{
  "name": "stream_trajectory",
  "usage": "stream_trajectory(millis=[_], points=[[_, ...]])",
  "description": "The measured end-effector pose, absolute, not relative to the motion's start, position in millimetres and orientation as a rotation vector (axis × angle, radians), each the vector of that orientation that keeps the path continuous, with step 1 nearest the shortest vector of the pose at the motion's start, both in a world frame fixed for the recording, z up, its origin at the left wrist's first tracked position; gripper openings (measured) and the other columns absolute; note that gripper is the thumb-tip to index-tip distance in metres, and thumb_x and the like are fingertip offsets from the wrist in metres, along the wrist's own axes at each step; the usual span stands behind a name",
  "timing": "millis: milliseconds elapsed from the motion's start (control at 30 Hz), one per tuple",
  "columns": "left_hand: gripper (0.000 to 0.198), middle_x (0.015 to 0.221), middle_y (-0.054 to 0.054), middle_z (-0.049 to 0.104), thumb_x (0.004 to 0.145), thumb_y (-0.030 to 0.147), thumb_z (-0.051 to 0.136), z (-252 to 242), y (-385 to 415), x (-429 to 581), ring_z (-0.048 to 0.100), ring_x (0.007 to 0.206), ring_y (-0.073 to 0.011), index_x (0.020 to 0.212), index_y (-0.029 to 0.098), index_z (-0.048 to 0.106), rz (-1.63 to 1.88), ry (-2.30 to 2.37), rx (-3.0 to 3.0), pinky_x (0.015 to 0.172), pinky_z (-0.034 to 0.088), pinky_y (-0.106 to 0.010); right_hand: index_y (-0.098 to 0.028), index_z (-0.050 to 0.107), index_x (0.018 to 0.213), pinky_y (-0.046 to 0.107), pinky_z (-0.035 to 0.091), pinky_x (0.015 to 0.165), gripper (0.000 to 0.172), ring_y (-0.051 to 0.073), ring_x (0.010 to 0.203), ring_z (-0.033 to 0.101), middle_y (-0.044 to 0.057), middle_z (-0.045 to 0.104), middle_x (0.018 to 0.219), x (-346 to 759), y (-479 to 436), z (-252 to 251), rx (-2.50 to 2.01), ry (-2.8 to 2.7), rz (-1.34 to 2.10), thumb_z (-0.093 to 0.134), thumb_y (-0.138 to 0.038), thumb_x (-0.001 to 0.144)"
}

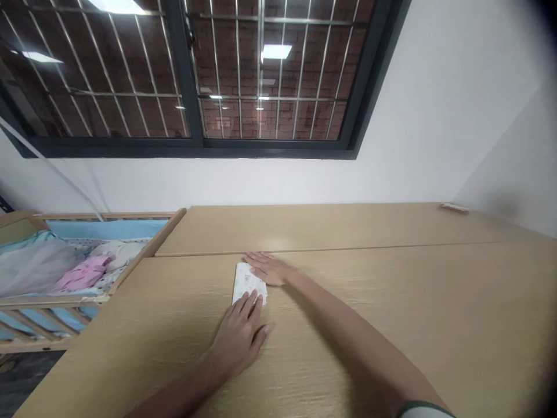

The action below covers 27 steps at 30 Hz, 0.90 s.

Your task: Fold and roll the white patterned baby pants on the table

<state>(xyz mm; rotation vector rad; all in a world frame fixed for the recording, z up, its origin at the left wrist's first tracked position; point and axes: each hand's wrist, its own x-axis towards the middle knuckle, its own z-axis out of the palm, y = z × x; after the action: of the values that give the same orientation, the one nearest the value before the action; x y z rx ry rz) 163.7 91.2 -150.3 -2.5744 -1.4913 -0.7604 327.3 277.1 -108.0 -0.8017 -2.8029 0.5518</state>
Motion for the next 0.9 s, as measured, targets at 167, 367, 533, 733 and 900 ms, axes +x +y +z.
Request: stream_trajectory(millis=[167, 367, 533, 733, 900], points=[[0.032, 0.105, -0.011, 0.068, 0.102, 0.040, 0.037, -135.6, 115.9, 134.6, 0.062, 0.100, -0.0268, 0.104, 0.022, 0.063, -0.898, -1.748, -2.381, 0.090, 0.048, -0.043, -0.023, 0.027, 0.159, 0.045, 0.016, 0.123, 0.064, 0.024, 0.152, 0.022, 0.010, 0.027, 0.164, 332.7, 264.1, -114.8, -0.929, -2.608, 0.454, 0.029, -0.056, 0.104], [0.037, 0.086, -0.012, 0.067, 0.098, 0.049, 0.041, -132.5, 141.3, 108.4, 0.061, 0.091, -0.0309, 0.080, 0.021, 0.057, -0.684, -2.164, -2.131, 0.083, 0.042, -0.042, -0.016, 0.062, 0.122, 0.037, 0.045, 0.097, 0.038, 0.023, 0.109, 0.059, 0.013, 0.064, 0.115, 332.9, 251.2, -123.2, -1.092, -2.094, 0.585, 0.043, -0.042, 0.102], [0.031, 0.081, -0.007, 0.068, 0.097, 0.044, 0.044, -127.6, 142.4, 119.7, 0.064, 0.078, -0.0236, 0.078, 0.022, 0.053, -0.682, -2.162, -2.334, 0.068, 0.039, -0.032, -0.016, 0.061, 0.095, 0.028, 0.046, 0.073, 0.020, 0.017, 0.080, 0.056, 0.003, 0.061, 0.091, 326.6, 233.3, -121.3, -1.123, -2.093, 0.709, 0.070, -0.029, 0.082], [0.032, 0.068, 0.000, 0.060, 0.093, 0.050, 0.046, -101.6, 96.8, 102.6, 0.057, 0.064, -0.0187, 0.074, 0.024, 0.047, -0.742, -2.159, -2.475, 0.060, 0.035, -0.029, -0.018, 0.058, 0.089, 0.026, 0.043, 0.072, 0.021, 0.016, 0.082, 0.054, 0.003, 0.057, 0.091, 311.8, 171.7, -96.3, -1.123, -2.126, 0.789, 0.073, -0.022, 0.075], [0.048, 0.058, 0.003, 0.049, 0.085, 0.066, 0.050, -100.9, 1.1, 49.1, 0.050, 0.057, -0.0181, 0.061, 0.025, 0.043, -0.943, -2.266, -2.497, 0.055, 0.039, -0.030, -0.023, 0.058, 0.095, 0.025, 0.038, 0.058, 0.032, 0.015, 0.069, 0.053, -0.001, 0.059, 0.080, 284.1, 78.3, -73.5, -1.067, -2.131, 1.142, 0.073, -0.043, 0.075]])
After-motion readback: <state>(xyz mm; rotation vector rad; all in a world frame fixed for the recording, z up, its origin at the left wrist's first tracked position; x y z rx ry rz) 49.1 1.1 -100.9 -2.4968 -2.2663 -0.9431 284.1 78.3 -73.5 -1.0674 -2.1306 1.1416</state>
